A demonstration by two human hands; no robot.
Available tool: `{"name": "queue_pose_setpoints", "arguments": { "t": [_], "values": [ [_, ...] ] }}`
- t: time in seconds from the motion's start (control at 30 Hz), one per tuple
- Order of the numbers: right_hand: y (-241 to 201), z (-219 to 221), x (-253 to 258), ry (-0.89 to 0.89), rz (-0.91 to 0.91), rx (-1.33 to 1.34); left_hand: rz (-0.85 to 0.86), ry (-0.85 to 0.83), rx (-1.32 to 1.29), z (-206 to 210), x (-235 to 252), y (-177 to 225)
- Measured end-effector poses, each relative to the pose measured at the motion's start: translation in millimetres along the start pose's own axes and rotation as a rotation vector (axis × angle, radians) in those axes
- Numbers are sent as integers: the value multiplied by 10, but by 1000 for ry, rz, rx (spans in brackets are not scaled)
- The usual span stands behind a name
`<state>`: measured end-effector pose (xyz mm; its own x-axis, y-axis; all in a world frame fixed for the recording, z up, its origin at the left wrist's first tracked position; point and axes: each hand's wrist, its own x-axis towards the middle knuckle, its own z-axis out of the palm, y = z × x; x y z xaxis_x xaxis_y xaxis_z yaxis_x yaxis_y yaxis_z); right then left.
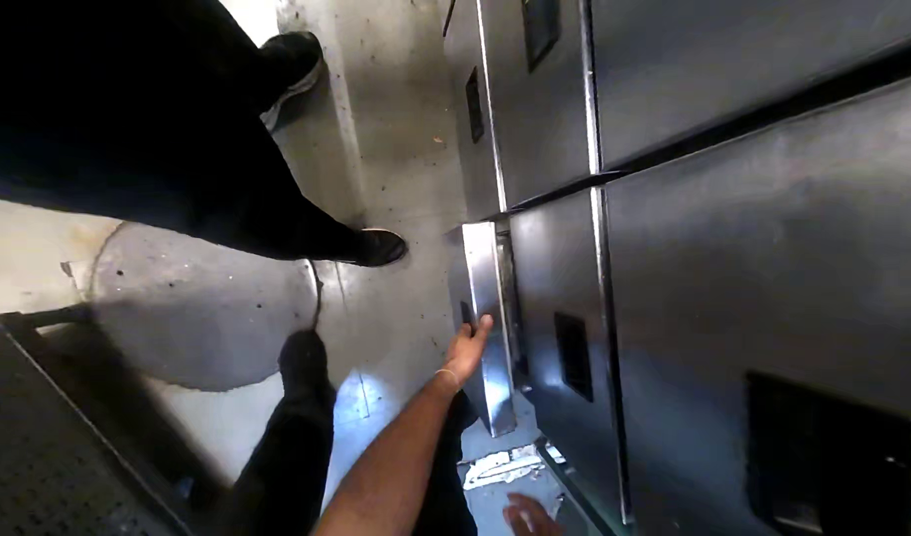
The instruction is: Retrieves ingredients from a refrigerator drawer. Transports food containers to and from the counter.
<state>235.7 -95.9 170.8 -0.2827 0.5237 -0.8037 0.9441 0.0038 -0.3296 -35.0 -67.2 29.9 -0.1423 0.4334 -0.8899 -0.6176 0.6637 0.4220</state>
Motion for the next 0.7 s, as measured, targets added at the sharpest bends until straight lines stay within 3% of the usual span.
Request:
{"name": "queue_pose_setpoints", "arguments": {
  "t": [0.17,0.4,0.5,0.57,0.7],
  "values": [
    [-811,161,896,151,-133,-69,-9,113,7,-731,-144,-415],
    [-1550,904,1808,174,-180,-110,-79,222,-4,-1797,-711,-835],
    [-1843,1296,1895,44,-181,-153,-125,274,8,-2155,-883,-968],
    [-2003,1475,1859,-14,-81,-177,-157,295,24,-2338,-979,-1023],
    [-2157,1679,1715,-85,10,-258,-235,270,276,-2689,-1159,-1036]
  ]
}}
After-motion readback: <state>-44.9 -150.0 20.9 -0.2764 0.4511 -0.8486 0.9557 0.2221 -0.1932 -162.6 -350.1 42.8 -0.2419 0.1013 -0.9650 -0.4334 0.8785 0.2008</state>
